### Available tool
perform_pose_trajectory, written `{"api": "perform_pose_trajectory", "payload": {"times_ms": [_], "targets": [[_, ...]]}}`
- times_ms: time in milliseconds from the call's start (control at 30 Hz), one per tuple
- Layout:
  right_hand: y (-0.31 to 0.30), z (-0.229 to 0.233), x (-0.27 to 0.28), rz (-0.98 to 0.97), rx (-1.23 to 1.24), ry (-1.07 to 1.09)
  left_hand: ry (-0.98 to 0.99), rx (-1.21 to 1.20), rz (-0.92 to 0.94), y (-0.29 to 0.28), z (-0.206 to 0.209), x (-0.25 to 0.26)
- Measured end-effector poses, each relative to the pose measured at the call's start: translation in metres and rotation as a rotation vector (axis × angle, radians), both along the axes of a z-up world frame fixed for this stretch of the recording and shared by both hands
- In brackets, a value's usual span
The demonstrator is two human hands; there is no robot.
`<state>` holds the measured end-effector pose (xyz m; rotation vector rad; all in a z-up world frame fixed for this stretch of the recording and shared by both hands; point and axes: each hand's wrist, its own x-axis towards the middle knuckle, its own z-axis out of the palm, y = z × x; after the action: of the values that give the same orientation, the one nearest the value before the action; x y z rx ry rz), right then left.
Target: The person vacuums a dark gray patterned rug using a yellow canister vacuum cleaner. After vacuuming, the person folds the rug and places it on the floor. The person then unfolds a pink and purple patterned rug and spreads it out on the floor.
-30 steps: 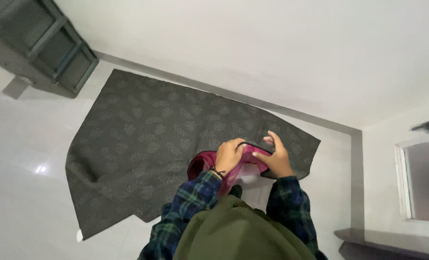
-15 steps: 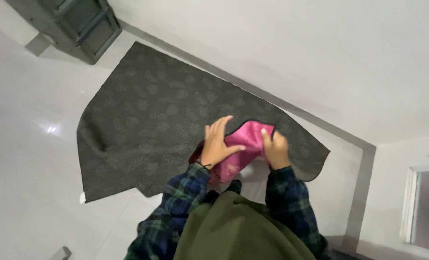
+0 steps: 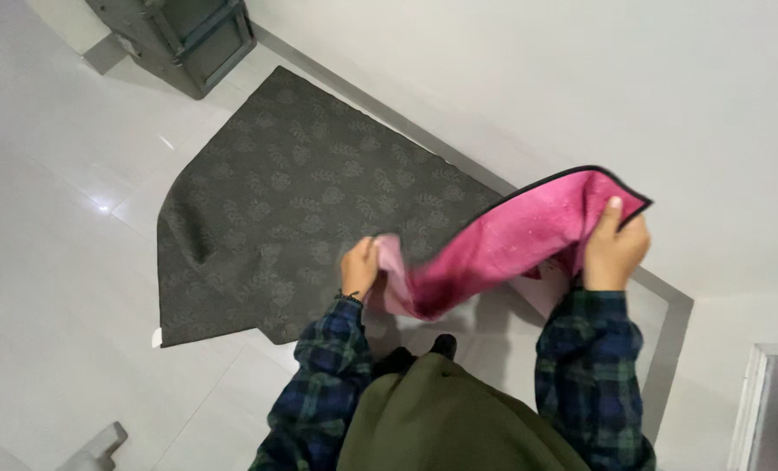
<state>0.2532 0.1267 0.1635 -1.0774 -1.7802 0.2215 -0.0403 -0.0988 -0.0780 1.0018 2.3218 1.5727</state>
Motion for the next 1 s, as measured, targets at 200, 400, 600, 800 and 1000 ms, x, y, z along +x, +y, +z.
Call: {"api": "perform_pose_trajectory", "payload": {"times_ms": [200,400,600,800,1000], "targets": [[-0.047,-0.031,-0.051,0.242,-0.471,-0.119,0.095,-0.052,-0.297,-0.005,0.108,0.034],[-0.11,-0.08,-0.07,0.71,-0.311,-0.289,0.036,0.014,-0.541,0.011,0.165,0.057],[-0.123,-0.114,-0.08,0.628,-0.493,-0.195,-0.165,-0.101,-0.633,0.001,0.182,0.044],[-0.118,-0.114,-0.09,0.79,-0.13,-0.241,0.251,0.201,-0.644,-0.015,0.149,0.046],[-0.086,-0.138,-0.098,0.639,0.007,-0.231,0.084,0.248,-0.222,-0.047,0.117,0.045]]}}
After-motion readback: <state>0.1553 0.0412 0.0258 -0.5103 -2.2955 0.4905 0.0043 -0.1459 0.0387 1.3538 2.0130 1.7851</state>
